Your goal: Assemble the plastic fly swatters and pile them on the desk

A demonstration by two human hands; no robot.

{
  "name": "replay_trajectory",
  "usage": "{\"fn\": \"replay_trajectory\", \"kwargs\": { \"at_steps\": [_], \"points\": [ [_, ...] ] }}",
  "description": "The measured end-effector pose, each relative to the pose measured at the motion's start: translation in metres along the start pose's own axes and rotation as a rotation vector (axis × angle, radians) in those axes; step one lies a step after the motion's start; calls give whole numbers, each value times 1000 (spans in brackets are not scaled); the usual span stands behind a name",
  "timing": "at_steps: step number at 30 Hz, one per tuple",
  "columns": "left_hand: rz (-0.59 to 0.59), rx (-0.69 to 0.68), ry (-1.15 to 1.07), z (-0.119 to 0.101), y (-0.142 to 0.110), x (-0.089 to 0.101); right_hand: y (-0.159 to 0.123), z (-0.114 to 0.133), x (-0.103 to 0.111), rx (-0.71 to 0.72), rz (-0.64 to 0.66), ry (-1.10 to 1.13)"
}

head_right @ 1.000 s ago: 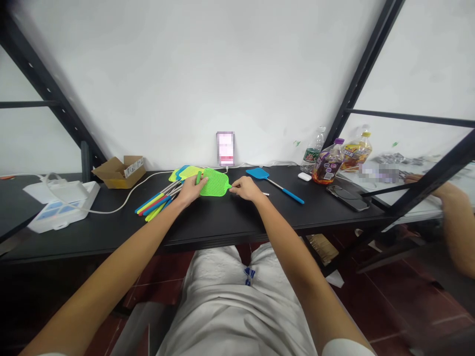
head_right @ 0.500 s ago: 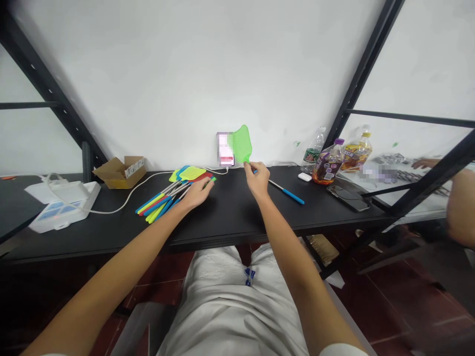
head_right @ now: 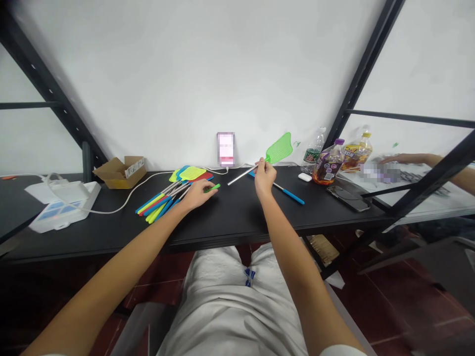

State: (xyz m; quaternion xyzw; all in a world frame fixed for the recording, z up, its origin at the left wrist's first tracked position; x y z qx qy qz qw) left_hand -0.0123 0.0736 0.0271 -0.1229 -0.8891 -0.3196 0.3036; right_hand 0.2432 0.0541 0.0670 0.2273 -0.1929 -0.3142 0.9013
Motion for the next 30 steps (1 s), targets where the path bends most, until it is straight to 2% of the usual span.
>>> {"fn": "replay_trajectory", "kwargs": {
  "at_steps": [3,6,10,22,25,30],
  "points": [
    [17,-6,1,-1,0,-1,0,-10,-1,-119,-60,211],
    [24,-24,2,-3,-1,-1,-2,-13,-9,-169,-14,298],
    [12,-53,-28,-6,-1,0,-3,-12,-17,-153,56,270],
    [-5,-57,-35,-10,-2,1,-3,-16,-25,-108,123,177],
    [5,-79,-55,-14,-2,0,-7,-12,-32,-94,195,199],
    [17,-79,-70,-18,-4,-2,-21,0,-52,-71,438,249]
  ]
}}
Point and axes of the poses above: each hand's wrist, its own y-axis towards the middle knuckle, its own x-axis out of the back of the hand, z = x × y, the point moved 8 cm from there along y, towards the middle knuckle, and after that the axes turned 14 degrees about -y, right-handed, at the moved point
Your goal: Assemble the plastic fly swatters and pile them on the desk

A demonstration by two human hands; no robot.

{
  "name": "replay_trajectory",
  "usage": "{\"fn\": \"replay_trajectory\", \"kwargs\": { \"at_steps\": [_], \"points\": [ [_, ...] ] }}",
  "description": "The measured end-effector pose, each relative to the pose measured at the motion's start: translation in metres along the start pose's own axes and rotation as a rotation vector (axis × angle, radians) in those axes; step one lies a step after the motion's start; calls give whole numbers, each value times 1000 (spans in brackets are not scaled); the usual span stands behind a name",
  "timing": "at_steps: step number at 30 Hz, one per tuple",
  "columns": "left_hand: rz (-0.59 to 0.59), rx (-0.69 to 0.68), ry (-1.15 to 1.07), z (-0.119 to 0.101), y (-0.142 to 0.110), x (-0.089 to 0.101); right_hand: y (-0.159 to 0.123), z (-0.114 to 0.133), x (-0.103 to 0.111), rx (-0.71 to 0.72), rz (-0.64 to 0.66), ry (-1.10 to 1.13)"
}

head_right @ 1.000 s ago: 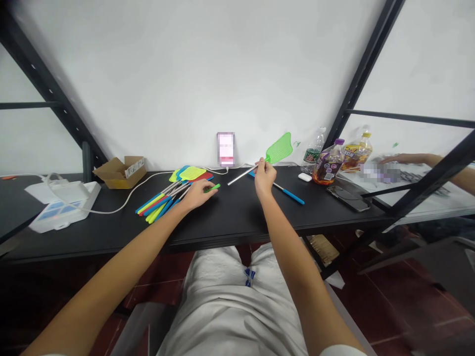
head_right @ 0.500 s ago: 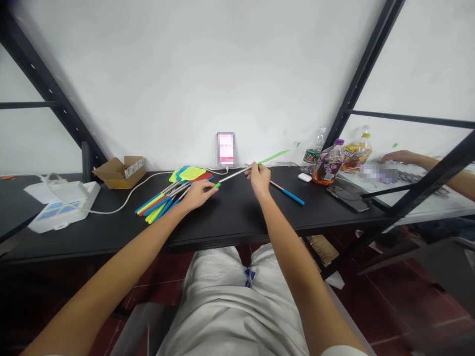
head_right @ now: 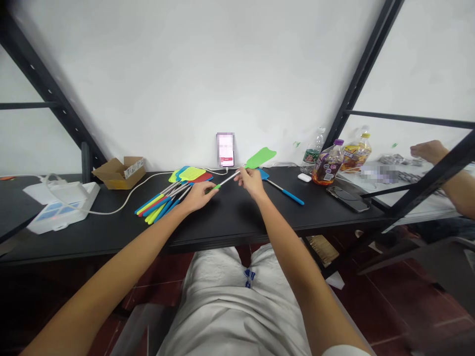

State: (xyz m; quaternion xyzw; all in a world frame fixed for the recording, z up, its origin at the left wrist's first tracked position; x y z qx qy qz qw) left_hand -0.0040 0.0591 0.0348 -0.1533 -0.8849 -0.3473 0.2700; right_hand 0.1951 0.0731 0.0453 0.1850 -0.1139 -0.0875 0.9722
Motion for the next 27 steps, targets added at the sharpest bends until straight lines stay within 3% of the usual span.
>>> {"fn": "replay_trajectory", "kwargs": {
  "at_steps": [9,20,24,27],
  "points": [
    [-6,12,6,-2,-1,1,-8,3,-17,12,176,7],
    [-74,-8,-3,-7,-2,5,-8,-3,-31,79,283,-147],
    [-238,33,61,-8,-3,27,-3,-4,-9,114,82,-524],
    [-443,97,158,-9,-9,57,-2,-9,20,-49,-101,-961]
  ]
}}
Point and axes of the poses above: each hand's wrist, its own y-axis towards the middle knuckle, its own x-axis out of the back of the hand, z = x × y, the point moved 8 cm from there along y, towards the middle knuckle, and after that the axes turned 14 degrees about -y, right-handed, at the moved point
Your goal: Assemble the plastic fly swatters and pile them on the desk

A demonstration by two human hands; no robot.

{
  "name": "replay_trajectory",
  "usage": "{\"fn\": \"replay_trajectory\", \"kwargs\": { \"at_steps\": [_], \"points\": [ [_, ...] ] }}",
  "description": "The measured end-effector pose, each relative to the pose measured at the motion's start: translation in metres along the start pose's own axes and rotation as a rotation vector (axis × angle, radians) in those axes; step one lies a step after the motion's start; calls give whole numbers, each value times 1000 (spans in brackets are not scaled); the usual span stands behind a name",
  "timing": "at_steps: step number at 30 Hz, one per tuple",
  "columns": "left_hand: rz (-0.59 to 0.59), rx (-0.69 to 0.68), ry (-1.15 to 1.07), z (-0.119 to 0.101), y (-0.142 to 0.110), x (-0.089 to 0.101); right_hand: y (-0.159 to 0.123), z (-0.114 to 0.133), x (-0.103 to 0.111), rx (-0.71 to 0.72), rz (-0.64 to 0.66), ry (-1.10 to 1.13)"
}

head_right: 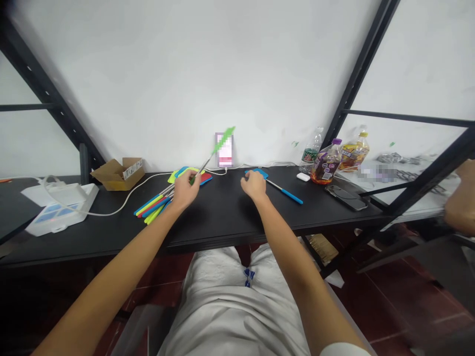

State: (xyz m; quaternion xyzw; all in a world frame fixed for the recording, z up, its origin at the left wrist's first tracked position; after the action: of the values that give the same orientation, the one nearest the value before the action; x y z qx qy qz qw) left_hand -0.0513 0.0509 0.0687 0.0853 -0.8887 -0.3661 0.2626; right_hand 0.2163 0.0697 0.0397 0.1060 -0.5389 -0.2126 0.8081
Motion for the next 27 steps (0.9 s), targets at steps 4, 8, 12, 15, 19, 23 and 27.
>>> {"fn": "replay_trajectory", "kwargs": {
  "at_steps": [4,8,12,15,19,23,27],
  "points": [
    [-175,110,246,6,4,39,0,-32,9,-256,44,-314],
    [-226,226,434,18,5,71,3,-52,2,-382,184,-389],
    [-162,416,510,41,4,91,5,-62,-4,-434,235,-410],
    [-60,603,517,62,1,97,6,-62,1,-413,165,-441],
    [11,745,549,80,-2,99,6,-62,0,-399,187,-455],
    [62,802,589,94,-3,97,6,-57,-6,-345,236,-451],
    [123,828,603,102,-4,93,5,-46,-3,-246,170,-424]
  ]
}}
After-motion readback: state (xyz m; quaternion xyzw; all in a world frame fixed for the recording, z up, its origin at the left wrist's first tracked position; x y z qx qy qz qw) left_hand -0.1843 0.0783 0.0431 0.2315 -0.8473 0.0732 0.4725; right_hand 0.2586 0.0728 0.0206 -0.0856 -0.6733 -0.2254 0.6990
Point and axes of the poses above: each hand's wrist, its own y-axis towards the middle knuckle, its own x-axis out of the back of the hand, z = x × y, the point moved 8 cm from there along y, towards the middle knuckle, and after that the axes turned 14 degrees about -y, right-handed, at the moved point
